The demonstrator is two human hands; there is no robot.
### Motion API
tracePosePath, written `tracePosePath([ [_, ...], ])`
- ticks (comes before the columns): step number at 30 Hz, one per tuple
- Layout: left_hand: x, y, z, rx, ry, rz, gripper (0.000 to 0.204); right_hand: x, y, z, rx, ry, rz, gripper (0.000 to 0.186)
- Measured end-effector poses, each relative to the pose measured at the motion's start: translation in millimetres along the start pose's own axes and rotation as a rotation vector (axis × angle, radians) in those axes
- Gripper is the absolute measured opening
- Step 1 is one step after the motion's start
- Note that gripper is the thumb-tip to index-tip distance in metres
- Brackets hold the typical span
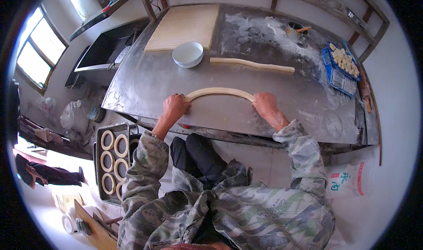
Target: The person shapes long strips of dough into rings by hand on a metal workbench. The rings are then placed onto a metal baking tray.
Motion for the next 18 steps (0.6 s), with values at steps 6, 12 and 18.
tracePosePath([
  [6,11.7,-39.9,72.3,0.029,-0.500,-0.164,0.038,6.9,-2.1,-38.2,-0.018,0.409,0.030,0.037],
  [12,-15.3,-78.2,111.7,0.714,0.089,0.215,0.035,-15.8,-39.4,-58.8,-0.309,0.004,0.065,0.028],
  [18,-3.4,-67.3,124.2,0.784,-0.064,0.215,0.027,1.4,-47.3,-89.1,-0.653,-0.221,0.016,0.021],
])
Point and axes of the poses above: each hand's wrist, its own y-axis towards the middle knuckle, its own x-axis out of the palm, z = x × y, the point moved 9 cm from there along y, towards the middle knuckle, and after that the axes turned 8 degrees about -z, right-handed, at the moved point
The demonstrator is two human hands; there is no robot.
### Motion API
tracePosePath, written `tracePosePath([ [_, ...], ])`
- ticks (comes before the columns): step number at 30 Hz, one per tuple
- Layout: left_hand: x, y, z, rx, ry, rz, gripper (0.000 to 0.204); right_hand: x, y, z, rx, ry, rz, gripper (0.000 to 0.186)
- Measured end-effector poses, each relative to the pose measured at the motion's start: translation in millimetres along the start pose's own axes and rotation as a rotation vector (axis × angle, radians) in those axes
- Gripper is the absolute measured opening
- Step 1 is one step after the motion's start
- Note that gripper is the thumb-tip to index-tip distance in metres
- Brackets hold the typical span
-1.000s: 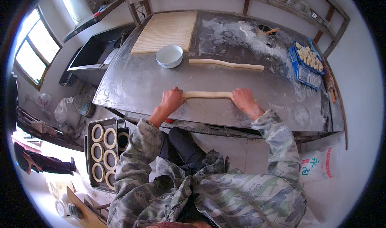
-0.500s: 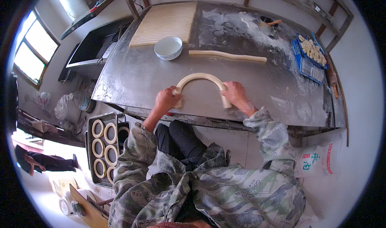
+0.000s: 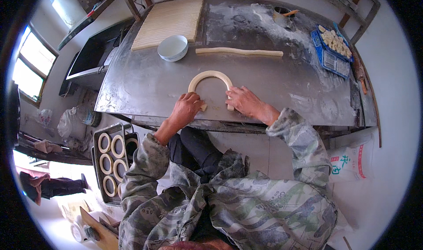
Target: The person shapes long strips of dough into rings by hand on a metal workbench. The rings are then placed onto a metal baking tray.
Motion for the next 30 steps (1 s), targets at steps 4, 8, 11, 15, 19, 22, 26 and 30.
tracePosePath([
  [4,7.0,9.8,6.2,-0.114,0.016,0.075,0.019,-3.3,19.5,-1.2,0.012,0.101,0.028,0.015],
  [8,11.0,8.9,6.8,-0.155,0.050,0.153,0.017,3.8,28.4,-0.9,0.088,0.255,0.183,0.013],
  [11,15.4,8.2,8.3,-0.163,0.092,0.185,0.018,12.3,33.8,-5.5,0.112,0.315,0.185,0.018],
  [15,19.2,6.1,7.5,-0.171,0.075,0.215,0.018,19.4,37.5,-12.5,0.102,0.357,0.183,0.024],
  [19,19.8,7.2,10.0,-0.130,0.001,0.206,0.019,20.2,37.5,-17.1,0.082,0.365,0.241,0.026],
  [22,18.9,8.4,11.0,-0.094,-0.066,0.232,0.021,16.8,39.7,-20.0,0.048,0.376,0.265,0.026],
  [26,18.9,10.0,9.0,-0.075,-0.142,0.236,0.024,12.4,45.2,-24.4,0.018,0.382,0.254,0.026],
  [30,22.1,11.1,4.0,-0.099,-0.178,0.163,0.027,16.1,46.4,-22.2,0.020,0.368,0.255,0.028],
])
Point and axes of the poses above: each hand's wrist, its own y-axis towards the middle knuckle, its own x-axis out of the palm, z = x × y, the point moved 9 cm from there along y, towards the middle knuckle, and after that the axes turned 8 degrees about -z, right-handed, at the moved point
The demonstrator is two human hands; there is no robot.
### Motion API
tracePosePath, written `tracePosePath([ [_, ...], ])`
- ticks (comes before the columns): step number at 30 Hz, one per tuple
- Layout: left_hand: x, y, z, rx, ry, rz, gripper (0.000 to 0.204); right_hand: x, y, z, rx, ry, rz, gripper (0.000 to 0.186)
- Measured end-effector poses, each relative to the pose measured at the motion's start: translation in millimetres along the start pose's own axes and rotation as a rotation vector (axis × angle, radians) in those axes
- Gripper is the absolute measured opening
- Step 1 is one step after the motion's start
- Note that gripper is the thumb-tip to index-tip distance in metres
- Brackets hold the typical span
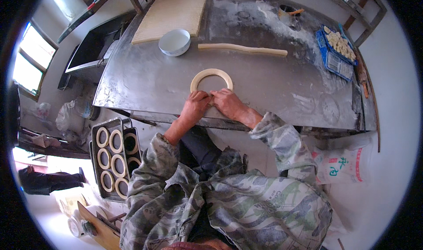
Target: The person shapes long strips of dough into rings by hand on a metal workbench. The rings are then placed onto a metal baking tray.
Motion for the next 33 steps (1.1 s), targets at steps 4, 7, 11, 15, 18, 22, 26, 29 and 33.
tracePosePath([
  [4,-2.8,-5.0,-0.8,-0.035,-0.039,0.020,0.024,-19.9,-14.8,12.8,0.191,0.024,0.059,0.030],
  [7,-4.3,1.1,-9.6,-0.024,-0.076,-0.018,0.020,-21.6,-13.7,22.6,0.173,0.082,-0.039,0.025],
  [11,-6.2,2.2,-9.1,-0.033,-0.146,-0.015,0.016,-13.4,-16.5,35.7,0.219,0.159,0.017,0.019],
  [15,-4.2,-1.2,-10.6,-0.054,-0.123,0.037,0.019,-8.7,-13.4,28.4,0.258,0.036,0.044,0.016],
  [18,3.8,-4.9,-15.1,-0.115,-0.045,0.054,0.022,-15.4,-8.2,7.9,0.133,-0.046,0.090,0.013],
  [22,2.5,-4.4,-10.2,-0.051,-0.018,0.075,0.023,-9.0,-2.9,10.4,0.225,-0.056,-0.066,0.015],
  [26,1.4,2.8,-8.1,-0.110,-0.019,0.007,0.020,-6.7,-2.4,10.9,0.236,-0.076,-0.028,0.013],
  [29,1.3,3.7,-9.0,-0.106,0.004,0.010,0.016,-8.0,-2.6,9.7,0.206,-0.040,0.061,0.011],
  [33,5.6,4.5,-7.7,-0.052,0.047,0.011,0.010,-3.7,-4.0,12.3,0.181,0.047,0.155,0.011],
])
Point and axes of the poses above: each hand's wrist, its own y-axis towards the middle knuckle, its own x-axis out of the palm, z = x × y, the point moved 9 cm from there along y, towards the middle knuckle, and after that the axes turned 8 degrees about -z, right-handed, at the moved point
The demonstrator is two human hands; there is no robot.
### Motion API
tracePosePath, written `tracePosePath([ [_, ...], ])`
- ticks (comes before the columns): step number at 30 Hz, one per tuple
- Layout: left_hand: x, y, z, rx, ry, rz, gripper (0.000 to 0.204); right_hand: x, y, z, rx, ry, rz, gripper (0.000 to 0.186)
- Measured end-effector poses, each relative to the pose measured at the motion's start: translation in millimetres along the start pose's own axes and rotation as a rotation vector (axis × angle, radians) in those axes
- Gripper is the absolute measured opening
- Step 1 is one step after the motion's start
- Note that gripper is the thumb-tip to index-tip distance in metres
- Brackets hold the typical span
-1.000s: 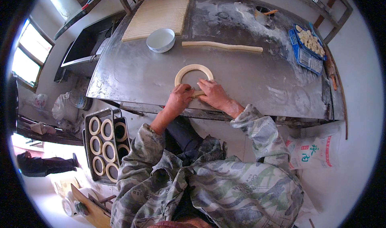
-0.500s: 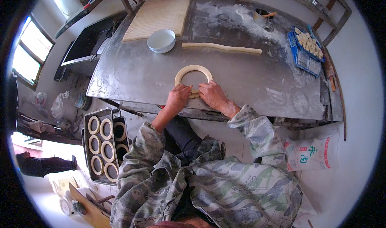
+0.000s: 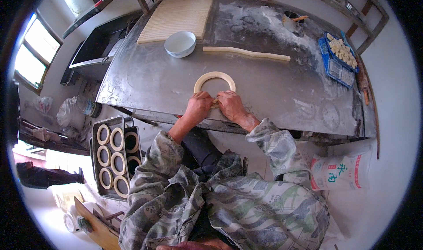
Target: The person shapes long strips of dough into rings by hand on a metal workbench. The rings are then placed onto a metal baking tray.
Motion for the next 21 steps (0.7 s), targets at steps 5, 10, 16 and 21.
tracePosePath([
  [5,1.5,0.5,-2.2,-0.015,-0.018,0.048,0.008,1.7,0.2,-0.8,0.022,0.087,0.030,0.013],
  [10,10.1,2.7,-6.9,-0.071,0.038,-0.007,0.007,8.3,1.4,3.8,0.012,0.144,0.011,0.014],
  [16,10.1,4.7,-8.4,-0.227,0.037,-0.029,0.010,0.5,9.0,-4.2,0.065,0.279,-0.068,0.014],
  [21,6.6,11.8,-4.6,-0.156,0.001,0.038,0.011,-4.9,4.7,-0.2,0.188,0.007,-0.062,0.017],
])
Point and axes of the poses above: each hand's wrist, its own y-axis towards the middle knuckle, its own x-axis out of the palm, z = x × y, the point moved 9 cm from there along y, towards the middle knuckle, and after that the axes turned 8 degrees about -z, right-handed, at the moved point
